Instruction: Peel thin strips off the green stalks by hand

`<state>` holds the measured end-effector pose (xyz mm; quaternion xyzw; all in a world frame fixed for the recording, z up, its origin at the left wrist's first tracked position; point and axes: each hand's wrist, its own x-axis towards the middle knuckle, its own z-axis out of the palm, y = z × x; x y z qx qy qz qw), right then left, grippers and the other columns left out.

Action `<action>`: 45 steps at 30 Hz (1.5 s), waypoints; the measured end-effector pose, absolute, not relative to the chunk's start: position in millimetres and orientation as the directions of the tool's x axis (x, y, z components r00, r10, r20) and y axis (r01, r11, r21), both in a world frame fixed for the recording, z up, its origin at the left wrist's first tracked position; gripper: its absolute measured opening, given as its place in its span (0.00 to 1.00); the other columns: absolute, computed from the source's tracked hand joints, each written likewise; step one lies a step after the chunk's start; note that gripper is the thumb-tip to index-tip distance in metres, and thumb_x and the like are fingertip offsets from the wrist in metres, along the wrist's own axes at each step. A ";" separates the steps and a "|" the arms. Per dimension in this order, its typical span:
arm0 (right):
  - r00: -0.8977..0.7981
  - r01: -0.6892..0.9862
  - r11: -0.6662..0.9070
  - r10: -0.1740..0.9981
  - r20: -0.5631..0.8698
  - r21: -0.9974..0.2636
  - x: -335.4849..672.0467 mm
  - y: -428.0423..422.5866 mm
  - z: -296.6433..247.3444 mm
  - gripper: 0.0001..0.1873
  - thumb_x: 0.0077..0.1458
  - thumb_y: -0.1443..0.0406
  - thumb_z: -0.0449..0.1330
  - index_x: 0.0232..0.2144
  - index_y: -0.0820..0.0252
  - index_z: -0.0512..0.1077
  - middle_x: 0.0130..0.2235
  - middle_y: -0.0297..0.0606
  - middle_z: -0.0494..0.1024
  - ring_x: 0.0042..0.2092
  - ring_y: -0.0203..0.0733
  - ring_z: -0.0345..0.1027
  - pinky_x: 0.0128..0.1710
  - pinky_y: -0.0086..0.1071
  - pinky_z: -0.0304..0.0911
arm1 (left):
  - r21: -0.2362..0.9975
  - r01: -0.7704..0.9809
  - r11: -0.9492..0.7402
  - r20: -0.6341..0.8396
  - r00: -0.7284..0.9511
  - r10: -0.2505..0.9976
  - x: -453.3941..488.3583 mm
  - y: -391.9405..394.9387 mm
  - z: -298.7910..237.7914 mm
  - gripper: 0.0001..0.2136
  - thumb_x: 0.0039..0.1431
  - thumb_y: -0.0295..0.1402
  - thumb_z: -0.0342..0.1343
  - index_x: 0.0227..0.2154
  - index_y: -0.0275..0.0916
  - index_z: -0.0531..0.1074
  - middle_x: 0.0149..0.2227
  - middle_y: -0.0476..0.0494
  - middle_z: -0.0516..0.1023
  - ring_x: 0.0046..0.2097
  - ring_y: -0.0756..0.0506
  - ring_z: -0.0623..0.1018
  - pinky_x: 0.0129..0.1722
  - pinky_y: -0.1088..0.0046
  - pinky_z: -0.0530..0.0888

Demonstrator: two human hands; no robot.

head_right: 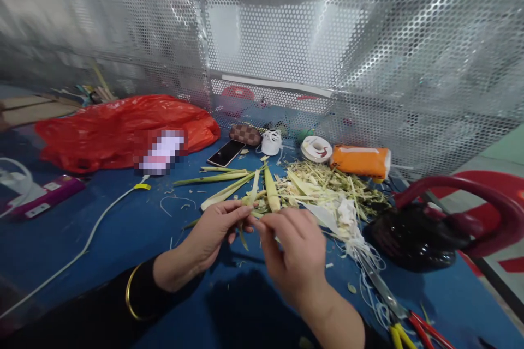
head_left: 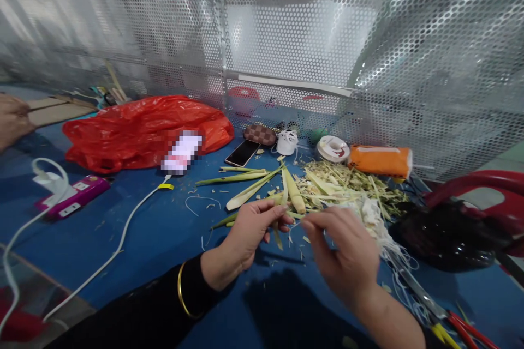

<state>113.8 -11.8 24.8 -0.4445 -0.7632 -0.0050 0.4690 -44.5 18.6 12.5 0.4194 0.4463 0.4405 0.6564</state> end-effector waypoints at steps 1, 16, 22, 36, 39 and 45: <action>-0.237 0.670 0.596 0.736 0.634 -0.442 109.7 -15.5 23.8 0.04 0.58 0.67 0.57 0.31 0.55 0.72 0.29 0.35 0.75 0.32 0.40 0.68 0.34 0.33 0.61 | 0.945 -0.224 0.237 -0.193 0.201 0.960 -44.5 19.0 12.3 0.14 0.49 0.42 0.64 0.28 0.34 0.76 0.27 0.45 0.78 0.24 0.54 0.72 0.15 0.82 0.55; -0.075 0.408 0.319 0.946 0.317 -0.856 91.3 -12.6 -1.4 0.12 0.58 0.64 0.55 0.22 0.57 0.69 0.26 0.34 0.72 0.30 0.39 0.66 0.33 0.31 0.61 | 0.949 -0.220 0.224 -0.161 0.272 0.949 -41.9 12.6 14.1 0.10 0.50 0.37 0.63 0.32 0.36 0.78 0.27 0.49 0.76 0.24 0.56 0.66 0.18 0.82 0.56; -0.102 0.335 0.304 0.953 0.286 -0.892 90.9 -15.2 3.2 0.11 0.57 0.65 0.54 0.23 0.57 0.63 0.28 0.34 0.71 0.32 0.39 0.64 0.32 0.29 0.58 | 0.965 -0.177 0.195 -0.152 0.228 0.962 -45.7 17.0 22.7 0.09 0.51 0.35 0.62 0.33 0.35 0.78 0.30 0.46 0.79 0.26 0.54 0.69 0.19 0.82 0.59; -0.231 0.185 0.328 0.931 0.283 -0.926 82.7 -14.5 -9.1 0.13 0.59 0.62 0.53 0.23 0.57 0.65 0.29 0.35 0.72 0.33 0.39 0.66 0.33 0.28 0.60 | 0.966 -0.201 0.165 -0.143 0.120 0.982 -47.2 17.6 18.1 0.10 0.51 0.36 0.61 0.29 0.33 0.77 0.31 0.40 0.81 0.24 0.54 0.71 0.18 0.81 0.58; -0.273 0.278 0.417 0.898 0.345 -0.865 85.4 -16.0 -7.7 0.12 0.60 0.64 0.52 0.24 0.57 0.65 0.30 0.35 0.73 0.34 0.39 0.67 0.34 0.28 0.62 | 0.955 -0.231 0.185 -0.162 0.116 0.980 -46.9 18.4 18.2 0.11 0.50 0.36 0.62 0.29 0.32 0.76 0.30 0.39 0.81 0.25 0.52 0.73 0.17 0.81 0.58; -0.201 0.714 0.600 0.670 0.715 -0.361 117.7 -6.2 14.5 0.04 0.57 0.65 0.58 0.37 0.54 0.71 0.38 0.39 0.77 0.41 0.46 0.70 0.42 0.37 0.60 | 0.935 -0.288 0.207 -0.171 0.144 0.975 -47.7 18.2 25.0 0.12 0.49 0.35 0.62 0.34 0.32 0.74 0.32 0.39 0.81 0.28 0.50 0.77 0.15 0.83 0.55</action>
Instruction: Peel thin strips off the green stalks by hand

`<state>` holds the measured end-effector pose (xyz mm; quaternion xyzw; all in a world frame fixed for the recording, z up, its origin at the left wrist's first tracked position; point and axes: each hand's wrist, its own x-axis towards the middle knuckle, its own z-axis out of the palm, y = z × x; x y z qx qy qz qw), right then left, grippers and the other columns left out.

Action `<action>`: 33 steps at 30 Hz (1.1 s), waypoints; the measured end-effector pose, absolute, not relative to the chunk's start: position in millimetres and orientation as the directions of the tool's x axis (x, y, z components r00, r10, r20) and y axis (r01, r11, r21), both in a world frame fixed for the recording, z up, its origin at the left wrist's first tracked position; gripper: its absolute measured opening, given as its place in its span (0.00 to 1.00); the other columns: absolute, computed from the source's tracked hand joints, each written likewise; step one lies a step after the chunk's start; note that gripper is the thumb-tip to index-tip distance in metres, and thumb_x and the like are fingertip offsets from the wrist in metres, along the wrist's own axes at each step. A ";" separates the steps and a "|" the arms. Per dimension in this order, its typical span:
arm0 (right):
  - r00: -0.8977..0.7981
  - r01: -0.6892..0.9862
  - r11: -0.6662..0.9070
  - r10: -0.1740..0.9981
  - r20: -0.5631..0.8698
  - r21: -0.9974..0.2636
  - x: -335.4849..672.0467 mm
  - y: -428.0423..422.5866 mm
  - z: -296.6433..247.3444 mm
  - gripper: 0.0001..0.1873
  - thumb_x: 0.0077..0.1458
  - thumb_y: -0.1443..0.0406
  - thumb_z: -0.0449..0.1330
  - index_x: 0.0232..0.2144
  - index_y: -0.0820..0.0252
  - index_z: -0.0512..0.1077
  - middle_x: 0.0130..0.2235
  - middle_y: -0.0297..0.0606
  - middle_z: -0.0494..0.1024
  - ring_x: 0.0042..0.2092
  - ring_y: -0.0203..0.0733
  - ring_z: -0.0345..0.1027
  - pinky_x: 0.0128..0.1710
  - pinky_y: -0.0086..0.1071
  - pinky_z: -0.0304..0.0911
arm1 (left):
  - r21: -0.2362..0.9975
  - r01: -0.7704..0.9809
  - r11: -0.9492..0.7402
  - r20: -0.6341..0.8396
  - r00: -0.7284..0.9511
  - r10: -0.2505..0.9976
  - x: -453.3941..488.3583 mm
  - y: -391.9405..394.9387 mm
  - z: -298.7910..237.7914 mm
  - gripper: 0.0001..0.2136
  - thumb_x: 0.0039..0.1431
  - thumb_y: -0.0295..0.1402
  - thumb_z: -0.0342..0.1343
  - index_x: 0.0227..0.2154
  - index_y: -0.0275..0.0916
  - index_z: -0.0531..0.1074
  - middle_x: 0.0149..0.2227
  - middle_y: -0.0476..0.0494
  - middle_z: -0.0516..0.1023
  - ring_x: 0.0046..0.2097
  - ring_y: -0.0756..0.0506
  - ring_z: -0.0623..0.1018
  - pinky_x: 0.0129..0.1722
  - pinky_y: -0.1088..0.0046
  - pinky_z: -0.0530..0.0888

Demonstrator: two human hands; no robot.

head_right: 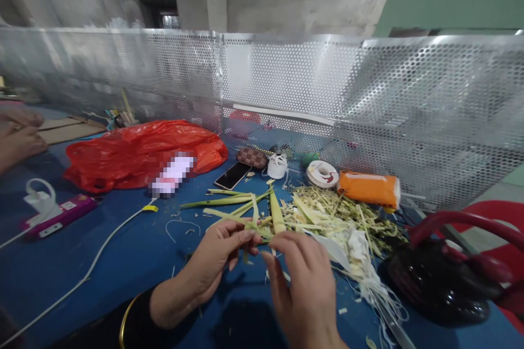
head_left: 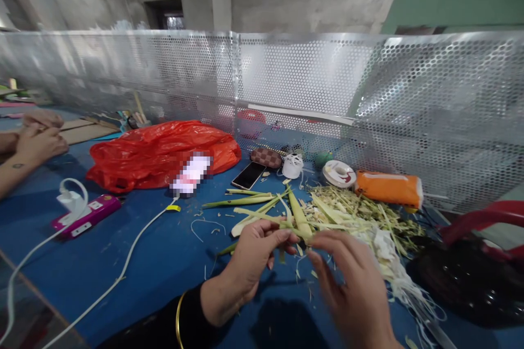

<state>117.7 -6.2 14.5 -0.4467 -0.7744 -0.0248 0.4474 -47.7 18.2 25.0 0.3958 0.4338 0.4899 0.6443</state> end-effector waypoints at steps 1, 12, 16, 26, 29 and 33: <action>-0.176 0.762 0.561 0.661 0.730 -0.324 122.6 -2.9 17.4 0.07 0.57 0.63 0.59 0.39 0.54 0.72 0.40 0.41 0.77 0.43 0.49 0.70 0.43 0.40 0.59 | 0.936 -0.279 0.212 -0.171 0.164 0.972 -48.0 18.0 25.1 0.11 0.49 0.34 0.62 0.33 0.32 0.74 0.31 0.40 0.80 0.27 0.51 0.77 0.15 0.83 0.56; -0.193 0.662 0.404 0.906 0.378 -0.632 116.5 -0.1 11.4 0.15 0.60 0.58 0.53 0.23 0.56 0.69 0.26 0.35 0.75 0.32 0.42 0.68 0.34 0.32 0.60 | 0.980 -0.142 0.139 -0.126 0.095 0.988 -44.6 16.8 24.4 0.08 0.45 0.33 0.65 0.26 0.34 0.76 0.18 0.54 0.69 0.19 0.56 0.64 0.17 0.81 0.59; -0.177 0.632 0.332 0.942 0.286 -0.701 117.6 -2.7 18.5 0.16 0.59 0.58 0.53 0.21 0.56 0.68 0.23 0.34 0.73 0.30 0.41 0.66 0.31 0.31 0.59 | 0.970 -0.156 0.184 -0.173 0.080 0.982 -45.0 19.2 24.2 0.06 0.48 0.32 0.63 0.26 0.34 0.77 0.15 0.54 0.67 0.17 0.57 0.62 0.16 0.82 0.54; -0.202 0.532 0.164 0.977 0.064 -0.831 122.0 -1.8 31.3 0.17 0.55 0.57 0.55 0.18 0.57 0.67 0.20 0.33 0.71 0.26 0.39 0.65 0.28 0.31 0.56 | 0.950 -0.233 0.208 -0.210 0.018 0.978 -47.7 23.3 22.0 0.10 0.47 0.32 0.64 0.33 0.34 0.78 0.14 0.54 0.67 0.16 0.57 0.61 0.14 0.82 0.53; -0.210 0.484 0.160 0.976 0.064 -0.860 121.9 -0.4 31.4 0.17 0.54 0.56 0.56 0.18 0.57 0.69 0.20 0.33 0.72 0.26 0.40 0.65 0.29 0.32 0.57 | 0.950 -0.236 0.206 -0.198 0.054 0.979 -49.7 24.6 21.1 0.12 0.48 0.34 0.63 0.35 0.34 0.78 0.15 0.54 0.68 0.17 0.57 0.62 0.15 0.82 0.54; -0.180 0.367 0.138 0.981 0.075 -0.920 123.0 5.4 30.3 0.17 0.54 0.53 0.57 0.24 0.58 0.75 0.26 0.36 0.77 0.32 0.43 0.69 0.33 0.34 0.61 | 0.942 -0.215 0.256 -0.223 0.165 0.961 -51.8 24.0 24.6 0.11 0.48 0.34 0.64 0.34 0.34 0.78 0.18 0.51 0.72 0.18 0.56 0.65 0.15 0.82 0.55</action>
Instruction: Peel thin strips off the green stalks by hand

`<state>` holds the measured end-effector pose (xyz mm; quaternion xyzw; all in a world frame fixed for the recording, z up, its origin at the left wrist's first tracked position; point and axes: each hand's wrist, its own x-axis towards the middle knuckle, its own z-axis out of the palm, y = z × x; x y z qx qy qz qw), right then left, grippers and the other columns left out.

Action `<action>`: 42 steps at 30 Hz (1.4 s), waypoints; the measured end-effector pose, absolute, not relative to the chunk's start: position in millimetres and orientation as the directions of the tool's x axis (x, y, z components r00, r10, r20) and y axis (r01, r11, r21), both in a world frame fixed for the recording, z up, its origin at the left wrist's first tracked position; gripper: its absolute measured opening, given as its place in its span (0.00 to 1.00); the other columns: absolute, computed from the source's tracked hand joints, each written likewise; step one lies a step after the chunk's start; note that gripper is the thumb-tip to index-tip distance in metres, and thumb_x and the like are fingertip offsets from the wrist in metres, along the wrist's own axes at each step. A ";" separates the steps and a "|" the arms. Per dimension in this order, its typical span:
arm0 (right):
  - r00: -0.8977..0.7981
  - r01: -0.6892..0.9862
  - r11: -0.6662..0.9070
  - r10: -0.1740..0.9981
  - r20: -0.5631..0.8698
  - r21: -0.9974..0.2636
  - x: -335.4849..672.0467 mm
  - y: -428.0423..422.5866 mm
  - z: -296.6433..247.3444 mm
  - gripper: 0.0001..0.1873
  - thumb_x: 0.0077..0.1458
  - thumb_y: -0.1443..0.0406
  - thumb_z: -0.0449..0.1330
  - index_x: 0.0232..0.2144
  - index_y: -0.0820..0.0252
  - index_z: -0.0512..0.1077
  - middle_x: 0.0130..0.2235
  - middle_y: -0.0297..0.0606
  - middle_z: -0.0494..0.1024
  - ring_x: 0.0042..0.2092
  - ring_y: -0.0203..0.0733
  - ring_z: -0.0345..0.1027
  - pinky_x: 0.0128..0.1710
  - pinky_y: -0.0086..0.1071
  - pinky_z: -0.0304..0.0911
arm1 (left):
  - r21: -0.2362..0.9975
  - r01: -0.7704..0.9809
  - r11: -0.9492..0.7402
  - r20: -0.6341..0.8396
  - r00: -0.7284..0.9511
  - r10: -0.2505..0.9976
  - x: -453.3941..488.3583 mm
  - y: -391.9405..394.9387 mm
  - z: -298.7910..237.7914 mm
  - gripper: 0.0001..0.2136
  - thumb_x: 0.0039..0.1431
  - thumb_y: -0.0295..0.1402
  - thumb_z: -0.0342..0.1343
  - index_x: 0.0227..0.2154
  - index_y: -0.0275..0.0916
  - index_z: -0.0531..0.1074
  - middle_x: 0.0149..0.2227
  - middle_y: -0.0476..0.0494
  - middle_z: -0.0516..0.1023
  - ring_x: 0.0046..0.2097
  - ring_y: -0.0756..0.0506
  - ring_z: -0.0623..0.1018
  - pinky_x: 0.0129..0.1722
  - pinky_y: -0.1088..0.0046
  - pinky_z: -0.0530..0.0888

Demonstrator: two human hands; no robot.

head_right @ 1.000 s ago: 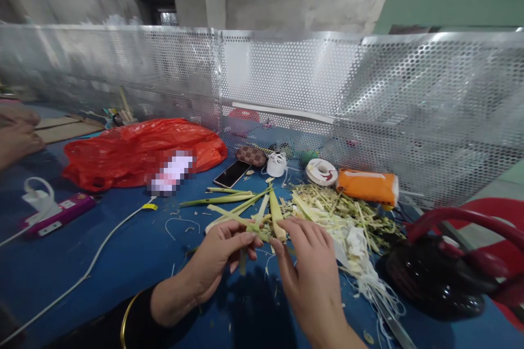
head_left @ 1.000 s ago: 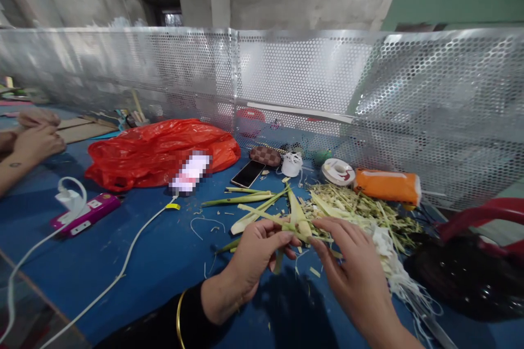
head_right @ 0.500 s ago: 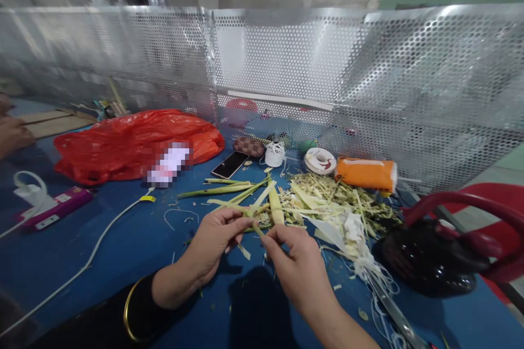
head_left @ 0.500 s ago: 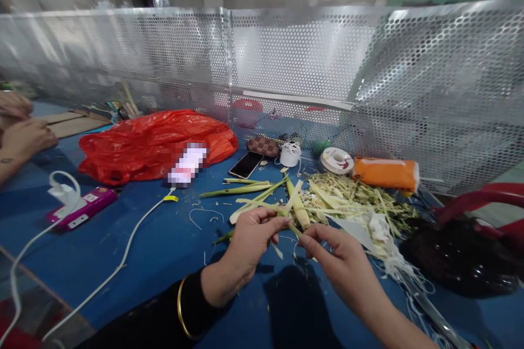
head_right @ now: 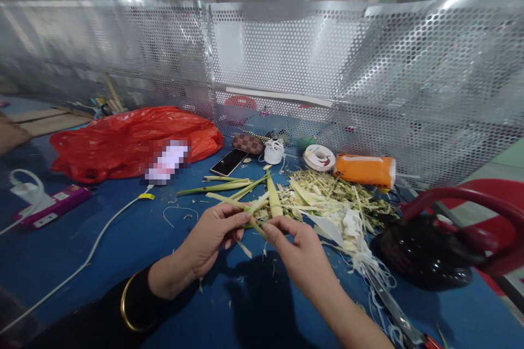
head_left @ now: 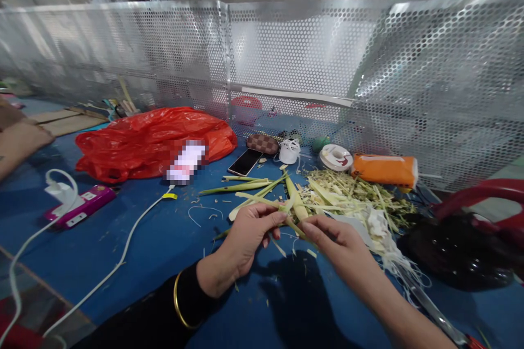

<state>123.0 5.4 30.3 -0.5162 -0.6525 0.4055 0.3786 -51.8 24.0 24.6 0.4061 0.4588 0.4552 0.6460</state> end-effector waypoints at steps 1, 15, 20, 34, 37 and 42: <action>-0.152 0.310 0.108 0.986 0.063 -0.945 123.0 6.8 29.2 0.17 0.54 0.53 0.58 0.27 0.59 0.76 0.28 0.37 0.78 0.33 0.43 0.69 0.34 0.34 0.62 | 0.941 -0.196 0.276 -0.239 0.196 0.951 -51.8 23.0 25.7 0.11 0.47 0.34 0.64 0.34 0.34 0.78 0.19 0.51 0.72 0.18 0.56 0.66 0.15 0.82 0.55; 0.031 -0.125 -0.084 0.996 -0.089 -0.989 108.6 3.2 18.8 0.12 0.45 0.59 0.66 0.21 0.61 0.70 0.22 0.30 0.70 0.27 0.34 0.62 0.31 0.30 0.59 | 0.911 -0.126 0.392 -0.302 0.443 0.844 -49.1 16.3 21.3 0.13 0.51 0.40 0.61 0.28 0.32 0.76 0.26 0.45 0.76 0.19 0.57 0.67 0.14 0.81 0.52; 0.058 -0.066 -0.051 0.997 -0.055 -0.996 104.6 3.6 15.3 0.13 0.45 0.59 0.66 0.22 0.60 0.68 0.22 0.29 0.68 0.26 0.33 0.60 0.29 0.29 0.58 | 0.912 -0.071 0.405 -0.359 0.341 0.869 -45.6 13.9 20.4 0.11 0.47 0.37 0.65 0.28 0.33 0.77 0.28 0.45 0.78 0.19 0.58 0.67 0.15 0.82 0.52; 0.112 0.198 0.140 0.980 0.164 -0.970 108.3 0.3 4.9 0.10 0.54 0.62 0.58 0.24 0.57 0.64 0.26 0.30 0.67 0.28 0.36 0.58 0.30 0.31 0.57 | 0.913 -0.014 0.407 -0.366 0.411 0.835 -46.3 14.0 26.0 0.08 0.47 0.35 0.64 0.20 0.35 0.76 0.17 0.50 0.70 0.17 0.56 0.62 0.16 0.78 0.51; 0.103 0.187 0.142 0.981 0.163 -0.972 106.8 0.2 6.7 0.10 0.54 0.62 0.59 0.23 0.57 0.64 0.25 0.31 0.67 0.28 0.36 0.59 0.30 0.31 0.58 | 0.919 -0.025 0.393 -0.346 0.429 0.835 -45.9 13.3 23.9 0.13 0.48 0.41 0.63 0.20 0.35 0.76 0.19 0.48 0.72 0.18 0.56 0.60 0.17 0.77 0.49; 0.068 0.125 0.107 0.991 0.116 -0.986 103.5 0.4 9.9 0.11 0.50 0.61 0.60 0.22 0.58 0.64 0.22 0.30 0.66 0.27 0.35 0.59 0.29 0.30 0.57 | 0.923 -0.036 0.383 -0.342 0.379 0.860 -41.3 12.1 21.6 0.12 0.45 0.40 0.64 0.18 0.35 0.73 0.17 0.52 0.67 0.18 0.57 0.57 0.19 0.76 0.47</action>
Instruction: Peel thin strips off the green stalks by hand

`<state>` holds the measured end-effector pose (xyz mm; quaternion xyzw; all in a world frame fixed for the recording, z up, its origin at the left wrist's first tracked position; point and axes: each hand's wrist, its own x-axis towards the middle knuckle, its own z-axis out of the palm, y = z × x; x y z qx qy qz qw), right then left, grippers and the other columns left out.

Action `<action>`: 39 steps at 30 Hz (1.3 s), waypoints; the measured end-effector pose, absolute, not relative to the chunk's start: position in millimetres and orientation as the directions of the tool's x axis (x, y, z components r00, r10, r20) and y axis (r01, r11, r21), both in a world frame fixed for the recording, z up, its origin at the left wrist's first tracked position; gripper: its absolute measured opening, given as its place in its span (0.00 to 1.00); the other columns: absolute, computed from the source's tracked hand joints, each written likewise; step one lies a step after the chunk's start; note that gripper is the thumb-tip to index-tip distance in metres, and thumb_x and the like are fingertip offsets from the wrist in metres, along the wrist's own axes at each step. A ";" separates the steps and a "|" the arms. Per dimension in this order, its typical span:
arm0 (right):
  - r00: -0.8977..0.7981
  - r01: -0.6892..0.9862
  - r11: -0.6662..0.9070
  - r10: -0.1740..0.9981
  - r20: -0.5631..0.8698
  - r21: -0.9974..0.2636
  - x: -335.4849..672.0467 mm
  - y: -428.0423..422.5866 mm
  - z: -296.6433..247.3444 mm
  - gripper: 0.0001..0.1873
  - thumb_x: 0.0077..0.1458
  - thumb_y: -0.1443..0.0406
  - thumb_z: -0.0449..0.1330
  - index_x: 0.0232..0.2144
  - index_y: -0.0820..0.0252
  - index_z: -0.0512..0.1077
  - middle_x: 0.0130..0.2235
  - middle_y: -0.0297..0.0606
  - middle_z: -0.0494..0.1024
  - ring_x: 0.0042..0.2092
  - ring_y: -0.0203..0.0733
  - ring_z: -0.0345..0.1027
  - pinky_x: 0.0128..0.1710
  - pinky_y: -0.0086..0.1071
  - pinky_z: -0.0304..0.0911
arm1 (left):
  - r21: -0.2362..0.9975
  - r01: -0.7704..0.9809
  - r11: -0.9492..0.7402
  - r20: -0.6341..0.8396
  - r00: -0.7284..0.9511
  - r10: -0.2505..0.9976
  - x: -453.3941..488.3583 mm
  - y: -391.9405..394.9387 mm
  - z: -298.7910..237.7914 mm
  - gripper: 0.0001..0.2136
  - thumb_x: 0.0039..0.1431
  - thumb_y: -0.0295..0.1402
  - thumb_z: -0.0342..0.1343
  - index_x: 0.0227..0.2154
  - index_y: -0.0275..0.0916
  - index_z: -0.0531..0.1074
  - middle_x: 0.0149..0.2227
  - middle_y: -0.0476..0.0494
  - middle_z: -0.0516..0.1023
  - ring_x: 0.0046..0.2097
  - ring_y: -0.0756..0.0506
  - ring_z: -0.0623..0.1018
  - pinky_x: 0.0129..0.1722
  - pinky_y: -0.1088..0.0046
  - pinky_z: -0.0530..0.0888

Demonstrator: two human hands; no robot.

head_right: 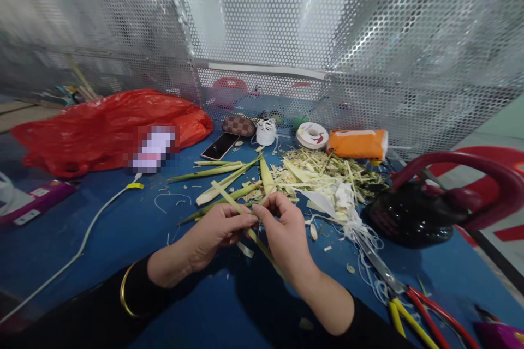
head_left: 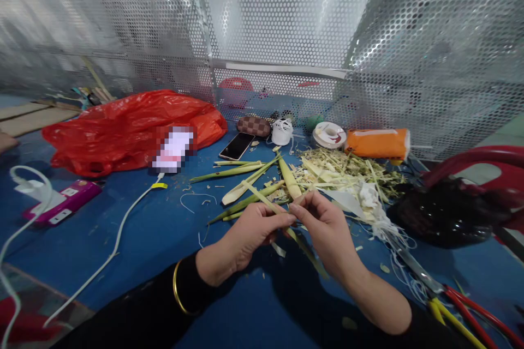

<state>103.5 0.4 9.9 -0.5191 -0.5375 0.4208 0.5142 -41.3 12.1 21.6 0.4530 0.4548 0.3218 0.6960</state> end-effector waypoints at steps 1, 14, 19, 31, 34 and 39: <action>0.056 0.108 0.102 0.993 0.108 -0.989 103.4 0.5 9.7 0.11 0.50 0.61 0.60 0.21 0.58 0.64 0.22 0.29 0.66 0.26 0.35 0.58 0.28 0.30 0.57 | 0.921 -0.037 0.388 -0.348 0.371 0.861 -40.4 11.9 21.8 0.11 0.44 0.37 0.64 0.18 0.35 0.73 0.16 0.53 0.65 0.18 0.57 0.56 0.19 0.76 0.48; 0.089 0.189 0.101 0.989 0.119 -0.977 108.1 2.6 -1.6 0.10 0.54 0.61 0.59 0.24 0.58 0.66 0.24 0.30 0.66 0.27 0.36 0.59 0.29 0.31 0.57 | 0.925 0.048 0.377 -0.361 0.414 0.835 -42.4 11.9 21.9 0.09 0.47 0.34 0.62 0.18 0.35 0.74 0.18 0.51 0.68 0.17 0.57 0.57 0.18 0.76 0.48; 0.268 0.465 0.230 0.884 0.383 -0.855 119.2 8.5 10.0 0.15 0.55 0.59 0.59 0.42 0.61 0.69 0.42 0.45 0.73 0.44 0.49 0.67 0.43 0.42 0.63 | 0.926 0.095 0.364 -0.371 0.391 0.842 -41.7 10.5 23.8 0.09 0.47 0.36 0.62 0.22 0.34 0.77 0.19 0.50 0.70 0.19 0.56 0.59 0.19 0.76 0.50; -0.177 0.383 0.190 0.976 0.130 -0.904 109.2 0.3 20.9 0.05 0.51 0.65 0.61 0.24 0.57 0.72 0.27 0.33 0.75 0.31 0.38 0.68 0.33 0.32 0.61 | 0.936 0.228 0.267 -0.345 0.458 0.819 -36.5 4.2 20.5 0.09 0.45 0.31 0.57 0.14 0.36 0.69 0.14 0.57 0.59 0.20 0.55 0.56 0.23 0.76 0.56; -0.118 0.343 0.136 0.988 0.100 -0.930 108.1 -0.7 21.3 0.06 0.49 0.66 0.59 0.22 0.58 0.70 0.25 0.32 0.72 0.30 0.37 0.65 0.33 0.32 0.59 | 0.941 0.248 0.229 -0.323 0.471 0.821 -36.4 2.6 19.0 0.11 0.45 0.35 0.58 0.14 0.35 0.68 0.16 0.56 0.60 0.22 0.55 0.56 0.24 0.76 0.55; -0.017 0.284 0.131 0.991 0.132 -0.950 104.4 -2.0 18.5 0.05 0.48 0.66 0.58 0.22 0.59 0.69 0.25 0.31 0.70 0.30 0.36 0.62 0.32 0.31 0.58 | 0.937 0.305 0.169 -0.310 0.510 0.802 -37.7 1.2 15.6 0.13 0.46 0.37 0.58 0.14 0.36 0.67 0.16 0.56 0.56 0.22 0.54 0.55 0.23 0.75 0.52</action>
